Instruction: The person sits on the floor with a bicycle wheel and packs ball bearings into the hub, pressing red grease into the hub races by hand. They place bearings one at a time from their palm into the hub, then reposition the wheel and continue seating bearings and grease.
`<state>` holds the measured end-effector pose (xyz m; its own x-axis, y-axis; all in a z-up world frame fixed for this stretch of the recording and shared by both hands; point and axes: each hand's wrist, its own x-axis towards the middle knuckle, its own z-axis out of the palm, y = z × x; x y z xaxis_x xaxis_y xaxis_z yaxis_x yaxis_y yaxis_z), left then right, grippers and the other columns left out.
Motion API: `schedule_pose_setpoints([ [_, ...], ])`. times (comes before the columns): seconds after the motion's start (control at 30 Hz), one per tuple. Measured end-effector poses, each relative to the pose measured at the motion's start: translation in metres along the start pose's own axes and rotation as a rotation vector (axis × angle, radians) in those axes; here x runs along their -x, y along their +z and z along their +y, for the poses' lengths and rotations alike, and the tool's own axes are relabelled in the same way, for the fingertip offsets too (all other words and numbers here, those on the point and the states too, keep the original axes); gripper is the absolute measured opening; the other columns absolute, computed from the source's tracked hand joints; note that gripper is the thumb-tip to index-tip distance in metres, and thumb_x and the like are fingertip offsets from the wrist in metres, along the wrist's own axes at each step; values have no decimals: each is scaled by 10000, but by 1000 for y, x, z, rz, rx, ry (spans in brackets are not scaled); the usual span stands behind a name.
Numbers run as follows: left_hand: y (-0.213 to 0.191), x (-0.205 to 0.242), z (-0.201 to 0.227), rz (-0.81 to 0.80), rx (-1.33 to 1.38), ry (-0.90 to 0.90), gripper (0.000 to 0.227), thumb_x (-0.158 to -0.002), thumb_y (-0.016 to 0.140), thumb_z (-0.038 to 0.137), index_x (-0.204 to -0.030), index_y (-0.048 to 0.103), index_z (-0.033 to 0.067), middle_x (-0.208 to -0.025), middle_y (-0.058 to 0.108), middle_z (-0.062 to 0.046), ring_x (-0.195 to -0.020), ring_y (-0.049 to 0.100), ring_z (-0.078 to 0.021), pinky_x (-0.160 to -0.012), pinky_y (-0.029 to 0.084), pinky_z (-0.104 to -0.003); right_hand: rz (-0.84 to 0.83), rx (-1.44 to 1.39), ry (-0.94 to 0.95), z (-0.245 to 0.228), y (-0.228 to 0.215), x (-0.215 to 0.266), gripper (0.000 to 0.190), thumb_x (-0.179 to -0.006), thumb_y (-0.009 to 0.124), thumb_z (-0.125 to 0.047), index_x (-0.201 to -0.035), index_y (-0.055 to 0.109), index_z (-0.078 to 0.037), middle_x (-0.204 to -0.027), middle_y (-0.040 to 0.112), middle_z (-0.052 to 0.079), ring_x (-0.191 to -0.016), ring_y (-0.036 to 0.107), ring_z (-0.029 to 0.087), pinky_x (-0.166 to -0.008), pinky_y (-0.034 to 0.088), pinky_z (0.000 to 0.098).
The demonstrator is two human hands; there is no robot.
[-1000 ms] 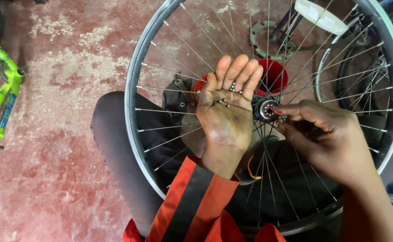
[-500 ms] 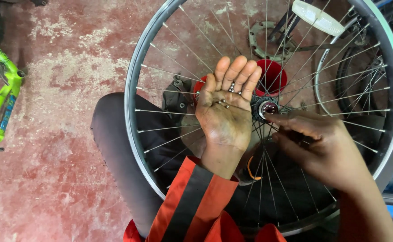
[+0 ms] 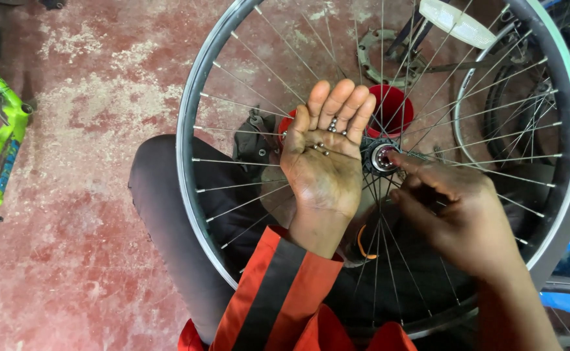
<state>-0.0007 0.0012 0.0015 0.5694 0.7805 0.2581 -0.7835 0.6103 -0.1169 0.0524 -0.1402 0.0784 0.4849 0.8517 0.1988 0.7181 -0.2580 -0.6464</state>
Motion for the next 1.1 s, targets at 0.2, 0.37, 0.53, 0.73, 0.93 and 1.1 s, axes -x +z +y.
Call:
schedule_pose_setpoints([
  [0.2, -3, -1, -1, -6, 18, -4, 391, -1136, 345, 249, -1233, 595, -35, -1197, 663, -200, -1183, 614, -324, -1148, 414, -473, -46, -17, -24, -4, 7, 3, 516, -704, 718, 6, -1217, 689, -41, -636, 667, 4, -478, 504, 123, -461, 391, 241],
  [0.37, -3, -1, -1, -18, 13, -2, 387, -1135, 347, 245, -1230, 602, -30, -1197, 666, -200, -1181, 618, -321, -1153, 412, -473, -32, 71, -33, -2, 5, 3, 542, -706, 720, 14, -1241, 677, -63, -658, 680, 21, -517, 531, 141, -478, 416, 266],
  [0.53, -5, -1, 0, -20, 18, -3, 383, -1134, 352, 249, -1230, 596, -29, -1197, 664, -202, -1183, 616, -326, -1151, 412, -476, -31, 301, -210, 5, -1, -3, 582, -682, 708, 16, -1261, 665, -29, -670, 601, 80, -496, 503, 214, -471, 400, 344],
  [0.73, -5, -2, 0, 4, 18, -5, 389, -1127, 350, 255, -1218, 599, -30, -1189, 663, -203, -1176, 613, -325, -1147, 408, -479, 12, 724, -270, -2, -3, 3, 529, -716, 693, -54, -1244, 684, -72, -834, 649, 83, -714, 623, 262, -601, 514, 379],
  [0.93, -7, -2, -1, 13, 23, -15, 383, -1122, 367, 262, -1218, 604, -24, -1189, 662, -204, -1173, 613, -327, -1136, 417, -477, -43, 255, -97, -13, 0, 8, 488, -694, 715, -33, -1178, 657, -20, -722, 699, 88, -517, 612, 234, -499, 472, 348],
  [1.1, -7, -2, 0, -4, 21, -1, 372, -1113, 389, 253, -1213, 618, -23, -1184, 671, -201, -1173, 619, -324, -1138, 417, -477, 57, -586, 244, 10, 7, 18, 462, -831, 632, 71, -1290, 613, 14, -741, 636, 98, -559, 560, 151, -518, 472, 235],
])
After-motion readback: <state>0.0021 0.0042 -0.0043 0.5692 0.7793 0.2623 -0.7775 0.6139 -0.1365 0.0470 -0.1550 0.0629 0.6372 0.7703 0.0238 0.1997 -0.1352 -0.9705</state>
